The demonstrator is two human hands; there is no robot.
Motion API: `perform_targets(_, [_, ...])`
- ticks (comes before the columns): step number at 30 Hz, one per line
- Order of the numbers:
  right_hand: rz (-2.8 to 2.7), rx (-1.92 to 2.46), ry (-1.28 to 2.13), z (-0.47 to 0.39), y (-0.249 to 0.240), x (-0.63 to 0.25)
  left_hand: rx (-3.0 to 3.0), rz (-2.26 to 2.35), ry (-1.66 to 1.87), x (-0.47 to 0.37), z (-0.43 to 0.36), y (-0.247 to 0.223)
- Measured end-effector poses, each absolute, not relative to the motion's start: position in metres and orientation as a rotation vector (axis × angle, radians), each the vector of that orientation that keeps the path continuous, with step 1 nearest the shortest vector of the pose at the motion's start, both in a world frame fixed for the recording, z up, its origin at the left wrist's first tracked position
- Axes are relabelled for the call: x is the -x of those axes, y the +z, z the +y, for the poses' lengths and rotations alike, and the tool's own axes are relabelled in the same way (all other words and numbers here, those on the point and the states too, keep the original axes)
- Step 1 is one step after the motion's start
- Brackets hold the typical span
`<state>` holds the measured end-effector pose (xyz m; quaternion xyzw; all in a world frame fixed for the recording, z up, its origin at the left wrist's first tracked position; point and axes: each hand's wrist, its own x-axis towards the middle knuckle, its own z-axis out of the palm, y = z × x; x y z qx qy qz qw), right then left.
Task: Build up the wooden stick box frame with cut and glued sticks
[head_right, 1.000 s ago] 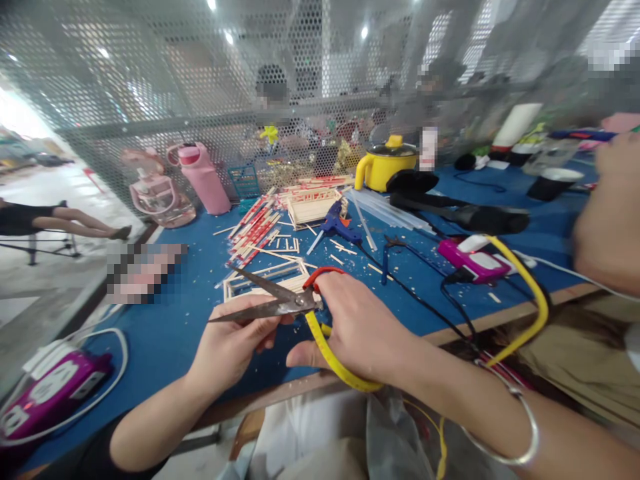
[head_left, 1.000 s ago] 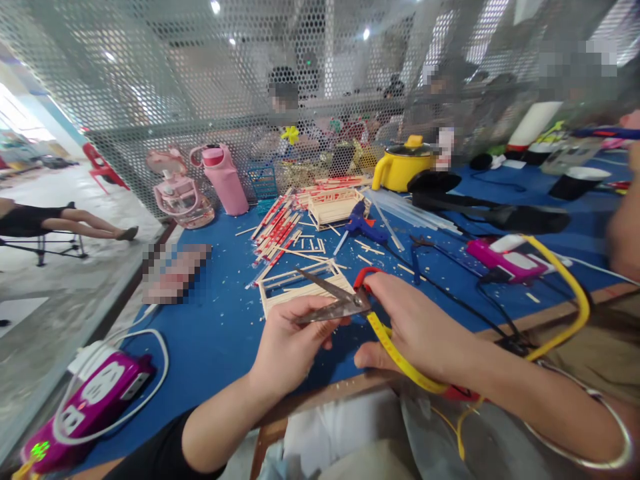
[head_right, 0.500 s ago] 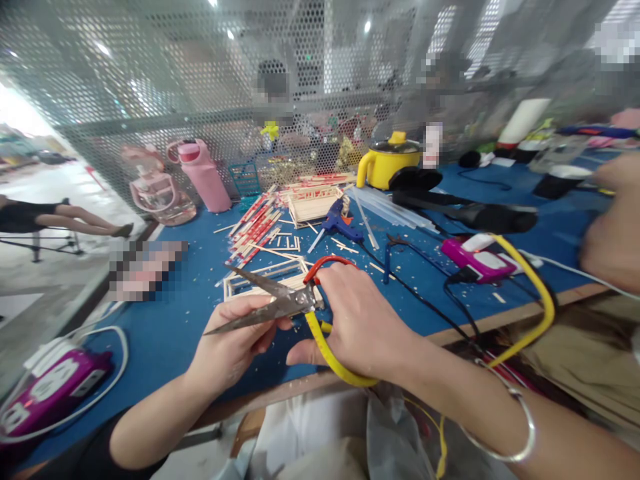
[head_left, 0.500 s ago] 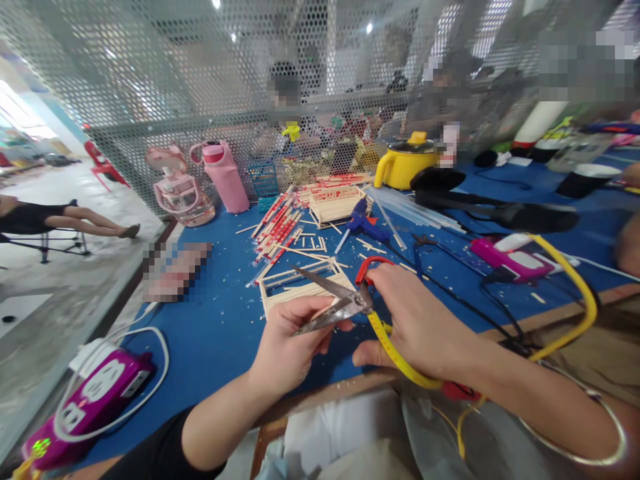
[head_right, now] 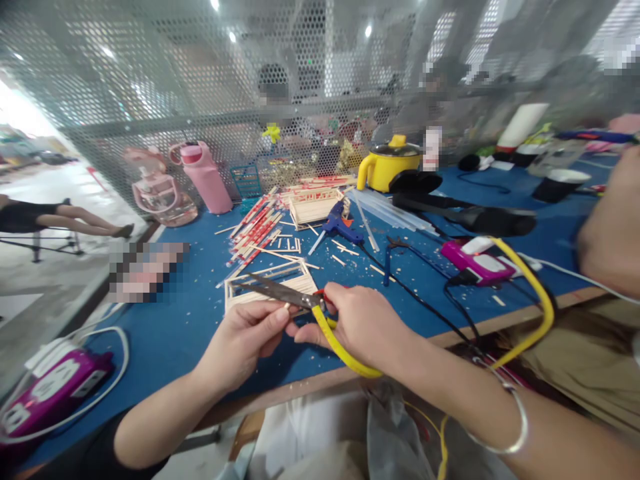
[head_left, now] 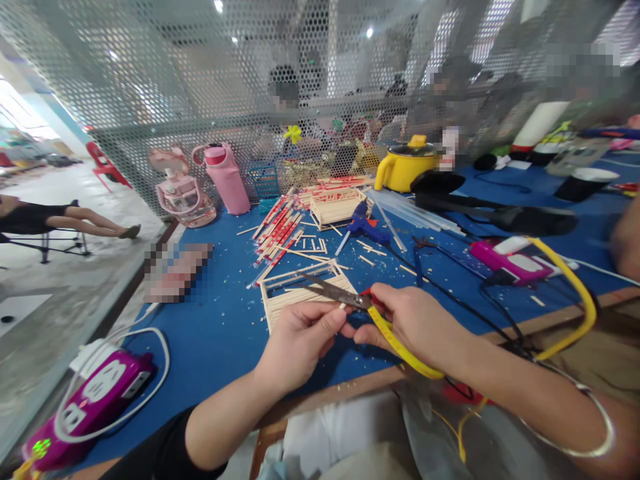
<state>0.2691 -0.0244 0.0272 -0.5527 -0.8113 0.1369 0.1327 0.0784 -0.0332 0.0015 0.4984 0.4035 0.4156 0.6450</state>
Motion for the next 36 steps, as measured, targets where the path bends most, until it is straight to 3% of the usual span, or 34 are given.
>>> perform_targets(7, [-2.321,2.048,-0.098,-0.006,0.015,-0.322,-1.491,0.934,0.742,-0.076,-0.039,0.012])
perform_targets(15, [-2.452,2.18,0.518,0.019,0.019,-0.334,-1.827,0.833,0.479,-0.074,-0.043,0.02])
perform_targets(21, [-2.609,2.157,0.076,0.048,0.036,-0.313,-2.005,1.037,0.547,-0.063,-0.029,0.042])
perform_targets(24, [-2.718,1.937,-0.002,0.059,0.058,-0.298,-2.152,1.244,0.655,-0.053,-0.013,0.051])
perform_targets(29, [-2.765,1.019,0.469,0.051,0.076,-0.264,-2.356,1.398,0.772,-0.04,0.011,0.047])
perform_targets(36, [-2.652,0.937,0.493,0.058,0.041,-0.252,-2.566,1.197,0.893,-0.043,0.017,0.025])
